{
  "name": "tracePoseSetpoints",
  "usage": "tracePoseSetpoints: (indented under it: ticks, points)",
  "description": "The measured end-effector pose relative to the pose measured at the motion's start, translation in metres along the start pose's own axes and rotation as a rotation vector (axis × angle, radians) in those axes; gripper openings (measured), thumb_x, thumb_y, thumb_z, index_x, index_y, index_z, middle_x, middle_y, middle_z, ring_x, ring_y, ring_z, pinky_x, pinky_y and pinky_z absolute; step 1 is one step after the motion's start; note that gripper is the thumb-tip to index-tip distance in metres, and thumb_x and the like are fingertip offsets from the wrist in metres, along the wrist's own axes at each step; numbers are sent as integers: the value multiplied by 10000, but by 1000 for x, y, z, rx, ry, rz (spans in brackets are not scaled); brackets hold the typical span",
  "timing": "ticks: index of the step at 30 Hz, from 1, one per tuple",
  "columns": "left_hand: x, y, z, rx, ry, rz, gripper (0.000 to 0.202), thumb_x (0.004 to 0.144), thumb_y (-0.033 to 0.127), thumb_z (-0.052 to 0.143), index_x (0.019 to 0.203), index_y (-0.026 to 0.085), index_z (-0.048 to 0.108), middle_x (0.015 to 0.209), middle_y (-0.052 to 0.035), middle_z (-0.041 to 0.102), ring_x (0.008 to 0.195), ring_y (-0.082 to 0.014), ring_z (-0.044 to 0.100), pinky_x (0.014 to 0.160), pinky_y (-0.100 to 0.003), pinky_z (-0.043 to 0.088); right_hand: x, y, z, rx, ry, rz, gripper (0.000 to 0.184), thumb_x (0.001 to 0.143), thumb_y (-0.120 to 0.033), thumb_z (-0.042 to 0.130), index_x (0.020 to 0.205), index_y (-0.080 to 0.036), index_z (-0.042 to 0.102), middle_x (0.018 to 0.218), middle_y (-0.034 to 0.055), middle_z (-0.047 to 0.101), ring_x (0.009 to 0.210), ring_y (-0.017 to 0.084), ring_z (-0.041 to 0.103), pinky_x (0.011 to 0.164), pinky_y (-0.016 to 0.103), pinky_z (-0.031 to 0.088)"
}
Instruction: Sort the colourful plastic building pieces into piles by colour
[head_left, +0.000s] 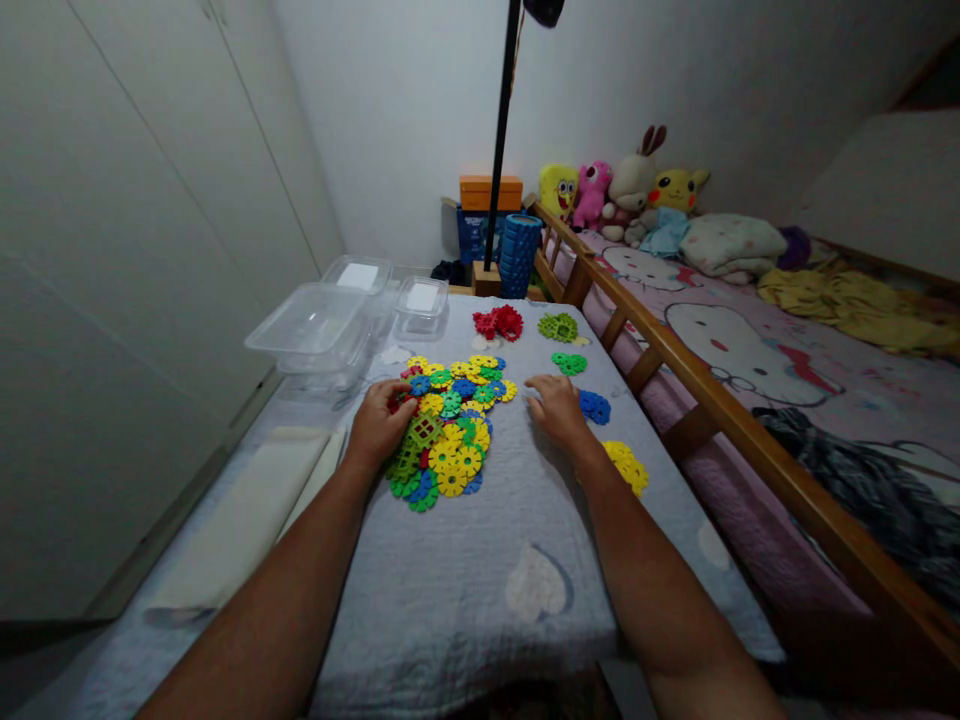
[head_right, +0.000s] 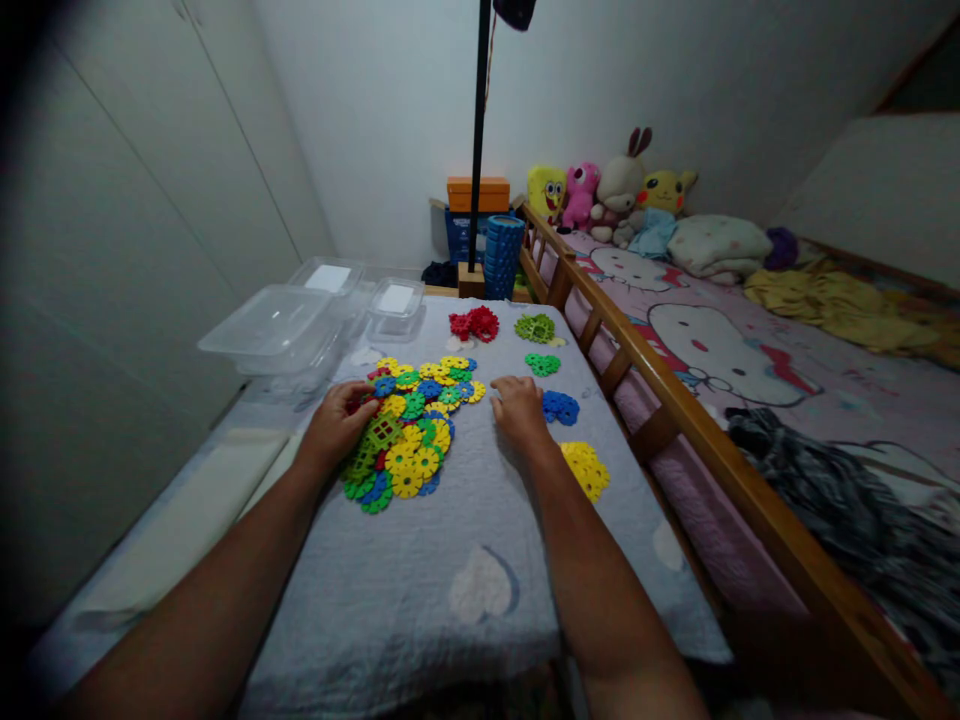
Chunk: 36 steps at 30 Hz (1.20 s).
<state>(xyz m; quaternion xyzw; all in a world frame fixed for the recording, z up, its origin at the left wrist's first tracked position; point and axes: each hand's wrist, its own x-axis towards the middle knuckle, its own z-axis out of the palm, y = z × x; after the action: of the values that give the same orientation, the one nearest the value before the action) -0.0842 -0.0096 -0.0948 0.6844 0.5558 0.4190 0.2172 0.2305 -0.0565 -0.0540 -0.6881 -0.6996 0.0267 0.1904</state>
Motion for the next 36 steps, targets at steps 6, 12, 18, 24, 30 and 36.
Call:
tracePoseSetpoints:
  ticks: [6, 12, 18, 24, 30, 36]
  points:
    - [-1, 1, -1, -2, -8, -9, 305, 808, 406, 598, 1035, 219, 680, 1207, -94, 657, 1188, -276, 608, 1105, -439, 466, 0, -24, 25, 16, -80, -95, 511, 954, -228, 558, 1464, -202, 555, 1464, 128, 620, 1301, 322, 475, 1049, 451, 378]
    - [0, 1, -1, -9, -5, -9, 277, 805, 380, 604, 1023, 227, 679, 1195, -87, 656, 1201, -275, 599, 1115, -443, 461, 2, -20, 35, 4, -43, -128, 427, 933, -239, 616, 1359, -254, 633, 1390, 108, 662, 1247, 318, 488, 1017, 449, 378]
    - [-1, 0, 0, -13, 1, -14, 299, 806, 391, 597, 1031, 212, 679, 1198, -95, 654, 1172, -273, 610, 1095, -434, 473, 4, -22, 33, -18, -9, -124, 254, 952, -286, 645, 1189, -254, 730, 1234, 107, 698, 1170, 295, 506, 976, 418, 373]
    - [-1, 1, -1, -10, 0, -6, 298, 808, 389, 596, 1035, 213, 678, 1197, -94, 657, 1186, -275, 604, 1110, -440, 459, 3, -25, 32, 3, 25, -147, 174, 978, -267, 619, 1097, -229, 741, 1193, 97, 704, 1152, 276, 497, 965, 402, 353]
    - [-1, 3, -2, -5, -1, -15, 295, 808, 402, 601, 1029, 222, 675, 1191, -91, 661, 1176, -278, 611, 1112, -446, 461, 1, -26, 29, 10, 56, -171, 176, 999, -259, 575, 1033, -224, 743, 1113, 93, 713, 1109, 265, 513, 945, 386, 354]
    - [-2, 4, -2, -9, -2, -17, 291, 803, 406, 605, 1019, 227, 678, 1202, -91, 661, 1191, -281, 605, 1115, -448, 460, -2, -25, 24, 45, 70, -157, 197, 985, -228, 559, 1016, -221, 754, 1090, 98, 712, 1100, 267, 523, 943, 378, 372]
